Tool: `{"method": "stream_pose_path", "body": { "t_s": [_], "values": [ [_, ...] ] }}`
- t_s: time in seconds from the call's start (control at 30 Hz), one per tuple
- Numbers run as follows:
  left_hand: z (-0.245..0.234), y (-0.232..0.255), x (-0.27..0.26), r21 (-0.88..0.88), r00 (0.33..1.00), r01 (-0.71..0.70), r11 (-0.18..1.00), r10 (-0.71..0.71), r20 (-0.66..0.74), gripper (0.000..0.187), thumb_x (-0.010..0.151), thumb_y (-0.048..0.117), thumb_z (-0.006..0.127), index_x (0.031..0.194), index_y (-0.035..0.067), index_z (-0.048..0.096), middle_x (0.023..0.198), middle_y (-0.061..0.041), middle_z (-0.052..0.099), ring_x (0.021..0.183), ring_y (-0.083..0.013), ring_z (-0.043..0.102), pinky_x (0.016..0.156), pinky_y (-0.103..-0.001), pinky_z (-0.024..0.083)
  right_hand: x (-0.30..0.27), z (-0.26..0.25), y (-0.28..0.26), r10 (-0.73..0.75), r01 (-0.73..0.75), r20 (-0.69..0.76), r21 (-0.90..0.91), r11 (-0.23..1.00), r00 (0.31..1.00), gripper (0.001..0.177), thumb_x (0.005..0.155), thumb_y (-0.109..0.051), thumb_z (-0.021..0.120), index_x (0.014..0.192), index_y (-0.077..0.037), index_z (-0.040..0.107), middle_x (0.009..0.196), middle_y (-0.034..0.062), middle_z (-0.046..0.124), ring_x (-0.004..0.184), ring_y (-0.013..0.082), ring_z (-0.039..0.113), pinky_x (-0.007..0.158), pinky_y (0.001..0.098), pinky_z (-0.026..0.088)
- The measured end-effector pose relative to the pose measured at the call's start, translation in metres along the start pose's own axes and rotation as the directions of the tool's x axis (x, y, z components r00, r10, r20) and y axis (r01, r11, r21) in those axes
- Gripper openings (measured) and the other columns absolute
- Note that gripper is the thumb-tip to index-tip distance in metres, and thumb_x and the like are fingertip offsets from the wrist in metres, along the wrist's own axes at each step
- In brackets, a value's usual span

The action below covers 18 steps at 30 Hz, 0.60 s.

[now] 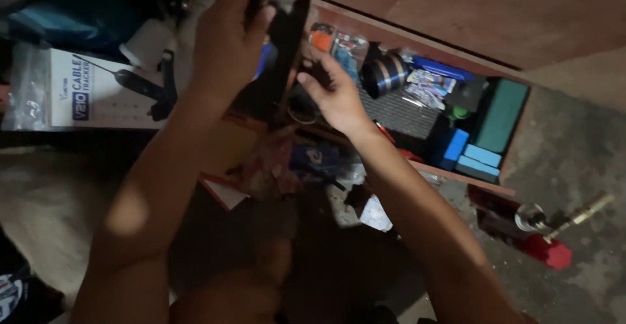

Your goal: The recorder is seen organizing various tools and engine parts within a toolbox.

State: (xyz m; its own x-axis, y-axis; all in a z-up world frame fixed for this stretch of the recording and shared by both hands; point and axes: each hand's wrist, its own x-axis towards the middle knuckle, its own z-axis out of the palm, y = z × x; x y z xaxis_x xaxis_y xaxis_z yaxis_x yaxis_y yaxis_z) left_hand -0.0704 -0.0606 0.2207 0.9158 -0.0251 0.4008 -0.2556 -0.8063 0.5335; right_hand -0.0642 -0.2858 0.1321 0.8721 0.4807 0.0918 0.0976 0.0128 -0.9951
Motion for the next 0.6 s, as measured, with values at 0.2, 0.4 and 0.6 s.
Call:
{"method": "stream_pose_path", "body": {
  "t_s": [0.2, 0.4, 0.6],
  "values": [
    [0.0, 0.079, -0.001, -0.203, 0.968, -0.248, 0.947, 0.233, -0.095, 0.022, 0.125, 0.026, 0.057, 0.141, 0.011, 0.056, 0.104, -0.01, 0.068, 0.087, -0.0257, 0.07, 0.074, -0.039, 0.055, -0.023, -0.027, -0.058, -0.19, 0.185, 0.01, -0.276, 0.943, 0.982, 0.068, 0.106, -0.012, 0.075, 0.163, -0.01, 0.037, 0.165, 0.016, 0.041, 0.154, 0.0307, 0.039, 0.125, 0.0409, 0.036],
    [-0.003, 0.145, 0.013, -0.093, 0.873, -0.486, 0.869, 0.478, -0.097, 0.028, 0.116, 0.012, 0.055, 0.143, 0.006, 0.052, 0.118, -0.012, 0.065, 0.089, -0.0271, 0.064, 0.077, -0.04, 0.053, -0.034, -0.056, -0.056, -0.159, 0.1, -0.154, -0.334, 0.937, 0.975, 0.07, 0.101, -0.018, 0.08, 0.158, -0.012, 0.04, 0.159, 0.0138, 0.049, 0.148, 0.0286, 0.051, 0.122, 0.0396, 0.044],
    [0.011, 0.172, 0.011, 0.091, 0.764, -0.638, 0.764, 0.643, -0.043, 0.029, 0.1, 0.012, 0.073, 0.129, 0.01, 0.065, 0.121, -0.008, 0.061, 0.115, -0.0292, 0.059, 0.099, -0.047, 0.047, -0.037, -0.064, -0.016, -0.111, 0.1, -0.129, -0.088, 0.991, 0.985, 0.011, 0.099, -0.002, 0.074, 0.109, 0.0, 0.07, 0.102, 0.0113, 0.076, 0.096, 0.0194, 0.073, 0.089, 0.032, 0.061]
  ]
}}
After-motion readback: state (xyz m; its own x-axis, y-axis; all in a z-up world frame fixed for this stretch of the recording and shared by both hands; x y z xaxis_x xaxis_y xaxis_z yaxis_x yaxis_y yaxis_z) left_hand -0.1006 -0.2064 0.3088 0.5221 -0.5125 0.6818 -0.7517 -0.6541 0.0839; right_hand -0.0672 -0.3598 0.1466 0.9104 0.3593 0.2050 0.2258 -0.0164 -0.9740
